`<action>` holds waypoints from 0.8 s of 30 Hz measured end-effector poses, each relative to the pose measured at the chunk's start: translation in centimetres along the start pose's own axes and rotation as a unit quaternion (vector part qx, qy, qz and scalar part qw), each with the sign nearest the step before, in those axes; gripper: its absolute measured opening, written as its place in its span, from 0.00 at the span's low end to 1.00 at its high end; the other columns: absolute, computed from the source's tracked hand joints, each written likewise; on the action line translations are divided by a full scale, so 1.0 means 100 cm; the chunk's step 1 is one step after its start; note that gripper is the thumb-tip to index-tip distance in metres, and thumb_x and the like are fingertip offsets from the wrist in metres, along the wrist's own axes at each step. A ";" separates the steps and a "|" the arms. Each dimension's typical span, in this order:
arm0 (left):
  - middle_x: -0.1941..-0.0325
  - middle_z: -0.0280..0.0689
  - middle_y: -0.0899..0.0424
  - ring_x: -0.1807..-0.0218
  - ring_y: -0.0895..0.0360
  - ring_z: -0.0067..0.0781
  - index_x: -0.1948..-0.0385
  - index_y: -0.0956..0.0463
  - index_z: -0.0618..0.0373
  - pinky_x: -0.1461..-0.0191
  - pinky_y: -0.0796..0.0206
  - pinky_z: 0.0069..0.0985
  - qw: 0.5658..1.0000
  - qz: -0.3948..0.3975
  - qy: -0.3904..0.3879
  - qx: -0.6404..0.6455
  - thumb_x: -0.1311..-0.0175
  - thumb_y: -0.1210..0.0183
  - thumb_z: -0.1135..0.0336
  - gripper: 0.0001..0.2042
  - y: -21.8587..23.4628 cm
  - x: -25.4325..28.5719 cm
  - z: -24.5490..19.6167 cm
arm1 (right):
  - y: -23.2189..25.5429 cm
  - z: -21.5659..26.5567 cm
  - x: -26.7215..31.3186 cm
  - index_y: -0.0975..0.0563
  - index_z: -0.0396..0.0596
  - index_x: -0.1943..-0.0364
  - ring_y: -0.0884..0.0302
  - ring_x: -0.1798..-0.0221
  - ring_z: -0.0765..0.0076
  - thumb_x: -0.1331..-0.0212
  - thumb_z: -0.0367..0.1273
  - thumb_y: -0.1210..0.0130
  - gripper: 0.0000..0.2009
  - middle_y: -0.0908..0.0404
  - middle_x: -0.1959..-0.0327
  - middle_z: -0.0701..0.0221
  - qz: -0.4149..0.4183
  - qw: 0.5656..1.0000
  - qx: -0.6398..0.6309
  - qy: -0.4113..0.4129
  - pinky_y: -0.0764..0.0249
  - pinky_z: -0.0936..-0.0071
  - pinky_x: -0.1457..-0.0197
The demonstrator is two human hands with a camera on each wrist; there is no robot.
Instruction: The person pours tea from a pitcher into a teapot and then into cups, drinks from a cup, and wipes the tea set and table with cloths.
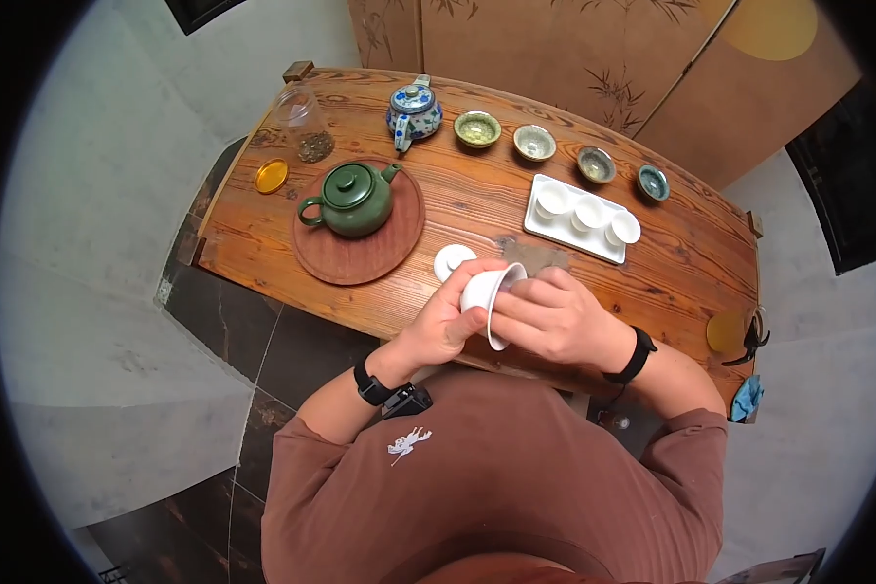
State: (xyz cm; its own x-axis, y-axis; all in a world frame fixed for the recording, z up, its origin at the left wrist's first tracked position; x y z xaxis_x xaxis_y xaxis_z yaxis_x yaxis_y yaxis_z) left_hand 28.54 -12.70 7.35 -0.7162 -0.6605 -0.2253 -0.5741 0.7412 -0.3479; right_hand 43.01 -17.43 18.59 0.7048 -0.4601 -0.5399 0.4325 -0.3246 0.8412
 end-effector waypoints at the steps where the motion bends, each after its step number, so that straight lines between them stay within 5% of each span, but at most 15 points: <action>1: 0.28 0.41 0.31 0.28 0.31 0.33 0.24 0.45 0.57 0.26 0.36 0.32 1.000 -0.006 0.020 0.010 0.28 0.42 0.37 0.41 -0.003 0.002 0.002 | -0.001 -0.001 0.000 0.19 0.51 0.58 0.21 0.54 0.73 0.45 0.32 0.40 0.10 0.18 0.49 0.76 0.022 0.999 0.014 0.019 0.29 0.72 0.55; 6: 0.34 0.39 0.26 0.32 0.29 0.28 0.25 0.42 0.59 0.29 0.35 0.30 1.000 -0.013 -0.001 0.013 0.24 0.43 0.40 0.38 -0.003 0.004 -0.004 | -0.002 0.003 -0.004 0.20 0.51 0.57 0.21 0.48 0.71 0.44 0.33 0.40 0.10 0.17 0.52 0.76 0.140 0.989 -0.031 -0.049 0.28 0.69 0.50; 9: 0.34 0.38 0.25 0.32 0.29 0.28 0.25 0.42 0.59 0.30 0.35 0.30 1.000 -0.013 0.007 0.002 0.26 0.43 0.38 0.40 -0.004 0.005 -0.005 | -0.007 -0.003 -0.001 0.20 0.49 0.57 0.20 0.49 0.63 0.41 0.29 0.40 0.09 0.17 0.54 0.72 0.135 0.960 -0.212 -0.120 0.26 0.64 0.47; 12: 0.34 0.39 0.26 0.32 0.29 0.28 0.25 0.42 0.58 0.30 0.34 0.30 1.000 -0.018 -0.020 -0.012 0.27 0.43 0.36 0.41 -0.003 0.003 -0.002 | -0.009 -0.008 0.004 0.20 0.47 0.55 0.19 0.51 0.55 0.40 0.26 0.40 0.10 0.16 0.54 0.68 0.178 0.847 -0.429 -0.259 0.25 0.62 0.44; 15: 0.33 0.39 0.27 0.32 0.28 0.29 0.25 0.42 0.57 0.30 0.33 0.30 0.998 -0.047 -0.039 0.016 0.27 0.44 0.34 0.40 -0.003 0.001 -0.003 | -0.006 -0.006 0.006 0.19 0.46 0.53 0.18 0.52 0.53 0.40 0.24 0.40 0.11 0.16 0.51 0.67 0.132 0.766 -0.533 -0.334 0.24 0.62 0.44; 18: 0.33 0.39 0.28 0.32 0.28 0.29 0.25 0.41 0.56 0.30 0.33 0.30 0.993 -0.072 -0.027 0.087 0.25 0.48 0.34 0.39 -0.001 -0.002 -0.002 | -0.004 -0.002 0.003 0.19 0.46 0.53 0.19 0.52 0.55 0.41 0.24 0.38 0.12 0.15 0.50 0.67 -0.012 0.889 -0.402 -0.220 0.23 0.61 0.45; 20: 0.33 0.39 0.28 0.32 0.28 0.30 0.26 0.41 0.56 0.29 0.34 0.30 0.989 -0.078 -0.007 0.127 0.23 0.50 0.35 0.37 0.003 -0.004 0.001 | 0.003 0.002 0.002 0.18 0.48 0.56 0.19 0.55 0.61 0.43 0.26 0.35 0.11 0.16 0.50 0.70 -0.033 0.954 -0.269 -0.125 0.24 0.64 0.50; 24: 0.33 0.38 0.27 0.33 0.28 0.28 0.26 0.41 0.57 0.29 0.33 0.30 0.989 -0.045 0.023 0.141 0.18 0.54 0.42 0.32 -0.002 0.000 0.003 | 0.011 0.012 -0.004 0.15 0.53 0.57 0.21 0.57 0.72 0.46 0.31 0.33 0.11 0.16 0.50 0.75 -0.061 0.995 -0.053 0.063 0.27 0.71 0.56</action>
State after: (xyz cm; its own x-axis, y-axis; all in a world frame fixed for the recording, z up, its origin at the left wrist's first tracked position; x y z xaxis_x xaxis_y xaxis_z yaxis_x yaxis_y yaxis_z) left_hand 28.79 -12.83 7.17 -0.6882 -0.7116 -0.1414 -0.5077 0.6116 -0.6068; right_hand 42.57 -18.58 19.66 0.7048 -0.3136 -0.6363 0.5714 -0.2806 0.7712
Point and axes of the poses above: each hand's wrist, its own x-axis away from the middle knuckle, its own y-axis out of the back of the hand, z = x × y, the point moved 5 cm from there along -x, towards the middle knuckle
